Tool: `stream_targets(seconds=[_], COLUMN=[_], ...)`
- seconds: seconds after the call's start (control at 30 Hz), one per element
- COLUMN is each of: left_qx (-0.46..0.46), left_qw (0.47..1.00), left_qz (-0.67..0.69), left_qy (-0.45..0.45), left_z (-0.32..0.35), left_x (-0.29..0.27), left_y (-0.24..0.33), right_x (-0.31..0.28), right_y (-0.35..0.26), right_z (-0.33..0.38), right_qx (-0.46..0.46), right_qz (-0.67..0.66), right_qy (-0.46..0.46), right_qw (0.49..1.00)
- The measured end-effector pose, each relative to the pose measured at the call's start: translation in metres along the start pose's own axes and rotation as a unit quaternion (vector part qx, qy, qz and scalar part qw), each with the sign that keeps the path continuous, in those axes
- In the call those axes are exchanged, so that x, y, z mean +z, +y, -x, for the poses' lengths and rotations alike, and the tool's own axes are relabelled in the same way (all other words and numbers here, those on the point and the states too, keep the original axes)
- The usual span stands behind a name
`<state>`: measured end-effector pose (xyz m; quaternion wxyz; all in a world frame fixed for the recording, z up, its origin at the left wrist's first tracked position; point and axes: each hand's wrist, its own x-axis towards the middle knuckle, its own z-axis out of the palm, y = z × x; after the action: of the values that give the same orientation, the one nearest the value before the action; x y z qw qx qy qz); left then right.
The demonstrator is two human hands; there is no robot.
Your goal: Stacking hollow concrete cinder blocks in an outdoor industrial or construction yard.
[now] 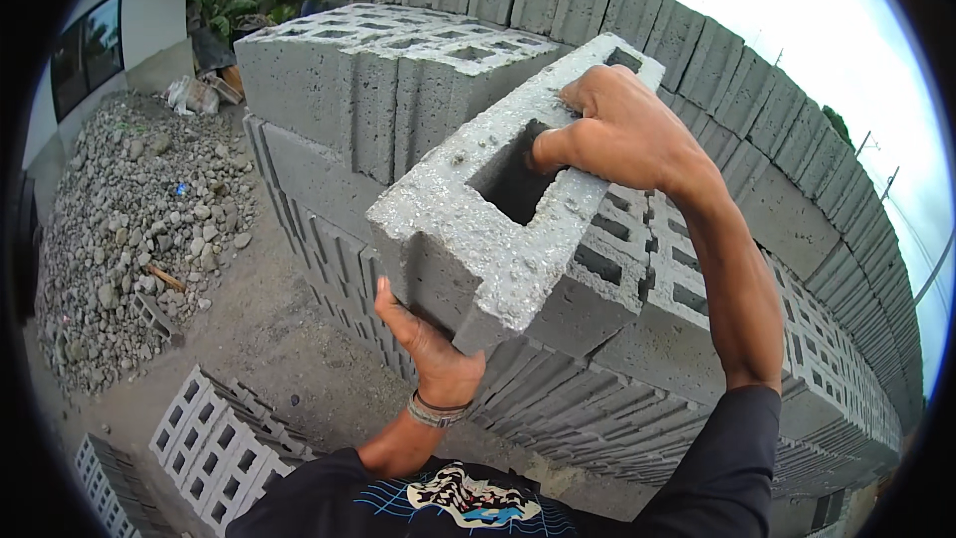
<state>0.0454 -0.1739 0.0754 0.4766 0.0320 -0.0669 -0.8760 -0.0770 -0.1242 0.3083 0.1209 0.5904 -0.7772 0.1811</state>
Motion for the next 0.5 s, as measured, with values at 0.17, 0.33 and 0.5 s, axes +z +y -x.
stream_targets(seconds=[0.17,0.33,0.5], left_qx=[0.058,0.092,0.111], left_qw=[0.995,0.986,0.885], left_qz=[-0.037,-0.096,-0.452], left_qy=[0.074,0.100,-0.030], left_z=[-0.029,-0.044,-0.031], left_x=[-0.008,-0.027,-0.063], left_y=[-0.007,-0.017,0.042], right_x=[0.023,0.042,0.038], right_y=[0.027,0.060,0.069], right_z=[-0.054,-0.091,-0.096], right_qx=[-0.043,-0.073,-0.072], right_qz=[-0.040,-0.091,-0.066], right_qy=[-0.029,-0.043,-0.070], right_qw=[0.998,0.992,0.993])
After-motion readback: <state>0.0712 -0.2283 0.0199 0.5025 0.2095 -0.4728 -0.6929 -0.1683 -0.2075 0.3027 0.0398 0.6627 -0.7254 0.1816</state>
